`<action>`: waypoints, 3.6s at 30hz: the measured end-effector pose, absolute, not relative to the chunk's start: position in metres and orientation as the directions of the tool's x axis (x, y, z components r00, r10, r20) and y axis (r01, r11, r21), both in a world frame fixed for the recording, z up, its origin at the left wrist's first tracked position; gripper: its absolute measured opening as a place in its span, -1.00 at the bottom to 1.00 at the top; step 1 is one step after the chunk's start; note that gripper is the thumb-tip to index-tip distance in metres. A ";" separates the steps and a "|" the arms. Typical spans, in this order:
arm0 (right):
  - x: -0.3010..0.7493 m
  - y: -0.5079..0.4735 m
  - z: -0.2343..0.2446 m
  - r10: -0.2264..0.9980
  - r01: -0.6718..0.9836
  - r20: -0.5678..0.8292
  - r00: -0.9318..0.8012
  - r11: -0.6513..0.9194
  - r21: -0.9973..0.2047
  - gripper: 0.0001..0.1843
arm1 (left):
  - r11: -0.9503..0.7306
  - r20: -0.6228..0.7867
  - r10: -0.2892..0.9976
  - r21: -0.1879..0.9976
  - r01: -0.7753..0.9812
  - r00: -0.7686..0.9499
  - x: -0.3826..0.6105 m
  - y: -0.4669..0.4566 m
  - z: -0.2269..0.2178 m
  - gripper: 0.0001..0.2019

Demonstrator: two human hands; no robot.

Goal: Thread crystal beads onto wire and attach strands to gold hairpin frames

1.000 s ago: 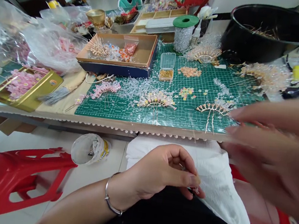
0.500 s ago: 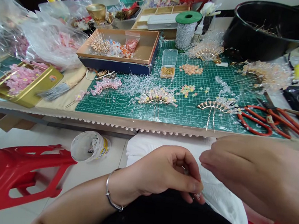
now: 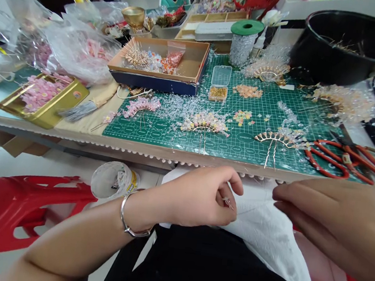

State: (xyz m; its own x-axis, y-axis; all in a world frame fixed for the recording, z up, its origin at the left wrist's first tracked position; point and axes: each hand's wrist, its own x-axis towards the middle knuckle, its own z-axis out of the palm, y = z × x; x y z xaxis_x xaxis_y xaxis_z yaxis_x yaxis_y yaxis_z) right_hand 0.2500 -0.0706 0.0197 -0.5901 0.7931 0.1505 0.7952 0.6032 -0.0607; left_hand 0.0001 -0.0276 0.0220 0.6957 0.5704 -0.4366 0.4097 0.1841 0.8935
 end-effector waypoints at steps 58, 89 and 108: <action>0.228 -0.105 -0.004 0.948 0.299 -0.268 -0.174 -0.208 -0.931 -0.81 | 0.526 -0.410 0.516 0.845 0.100 0.752 0.014 -0.033 0.004 -0.79; 0.241 -0.093 -0.018 0.775 0.101 -0.483 -0.408 -0.488 -0.867 -0.66 | 0.235 -0.412 0.429 0.910 0.341 0.804 0.007 -0.018 0.018 -0.86; 0.230 -0.099 0.008 0.992 0.808 0.002 -0.130 0.107 -0.580 -0.87 | -0.062 -0.259 0.674 0.913 0.402 0.692 0.013 -0.034 0.015 -0.80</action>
State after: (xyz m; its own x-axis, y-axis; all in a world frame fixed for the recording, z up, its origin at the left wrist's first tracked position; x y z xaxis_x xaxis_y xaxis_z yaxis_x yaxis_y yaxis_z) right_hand 0.2295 -0.0988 0.0077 -0.1300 0.9915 0.0015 0.8078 0.1068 -0.5797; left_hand 0.0130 -0.0343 0.0153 0.6920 0.6738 -0.2592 0.4024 -0.0619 0.9134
